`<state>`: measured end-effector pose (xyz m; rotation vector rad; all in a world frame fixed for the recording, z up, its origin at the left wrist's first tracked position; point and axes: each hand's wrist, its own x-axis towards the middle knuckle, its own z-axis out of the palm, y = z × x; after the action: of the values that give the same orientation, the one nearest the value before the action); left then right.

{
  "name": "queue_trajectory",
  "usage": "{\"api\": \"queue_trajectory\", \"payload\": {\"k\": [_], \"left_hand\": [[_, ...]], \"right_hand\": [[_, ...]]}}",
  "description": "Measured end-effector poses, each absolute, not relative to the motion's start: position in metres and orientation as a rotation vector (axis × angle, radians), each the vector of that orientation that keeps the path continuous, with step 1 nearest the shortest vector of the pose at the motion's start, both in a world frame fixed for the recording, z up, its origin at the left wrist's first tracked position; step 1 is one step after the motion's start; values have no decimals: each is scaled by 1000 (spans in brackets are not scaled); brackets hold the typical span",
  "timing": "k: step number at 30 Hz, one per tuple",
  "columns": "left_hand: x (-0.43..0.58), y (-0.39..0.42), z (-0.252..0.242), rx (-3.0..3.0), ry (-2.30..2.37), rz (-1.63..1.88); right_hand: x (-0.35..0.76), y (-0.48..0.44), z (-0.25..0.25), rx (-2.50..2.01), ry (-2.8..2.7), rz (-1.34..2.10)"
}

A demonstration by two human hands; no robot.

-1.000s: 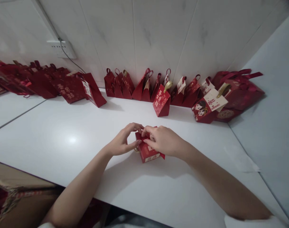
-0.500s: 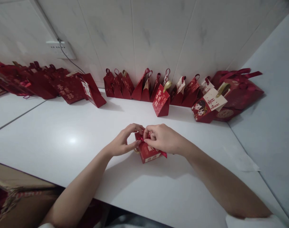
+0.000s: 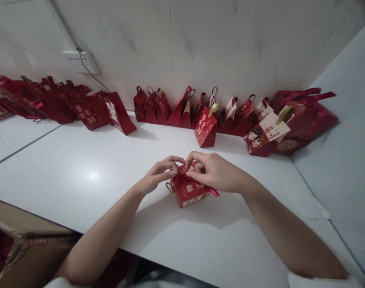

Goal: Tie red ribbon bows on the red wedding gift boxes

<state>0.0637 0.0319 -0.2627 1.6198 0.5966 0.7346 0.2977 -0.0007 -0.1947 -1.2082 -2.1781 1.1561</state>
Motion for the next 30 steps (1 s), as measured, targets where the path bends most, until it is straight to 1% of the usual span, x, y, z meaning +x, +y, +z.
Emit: {"api": "queue_trajectory", "payload": {"k": [8,14,18,21,24,30], "left_hand": [[67,28,-254,1608,588,662],[67,30,-257,1584,562,693],[69,30,-260,1605,607,768],[70,29,-258,1562,641,753],[69,28,-254,1569,618,694],[70,27,-252,1555,609,653]], "right_hand": [[314,-6,-172,-1248,-2288,1051],[318,-4,-172,-1192,-2416,1225],[317,-1,-174,-1327,-2384,1102],[316,0,-176,-1380,-2380,1110],[315,-1,-176,-1347,-2459,1107],[312,-1,-179,-1202,-2680,890]]}}
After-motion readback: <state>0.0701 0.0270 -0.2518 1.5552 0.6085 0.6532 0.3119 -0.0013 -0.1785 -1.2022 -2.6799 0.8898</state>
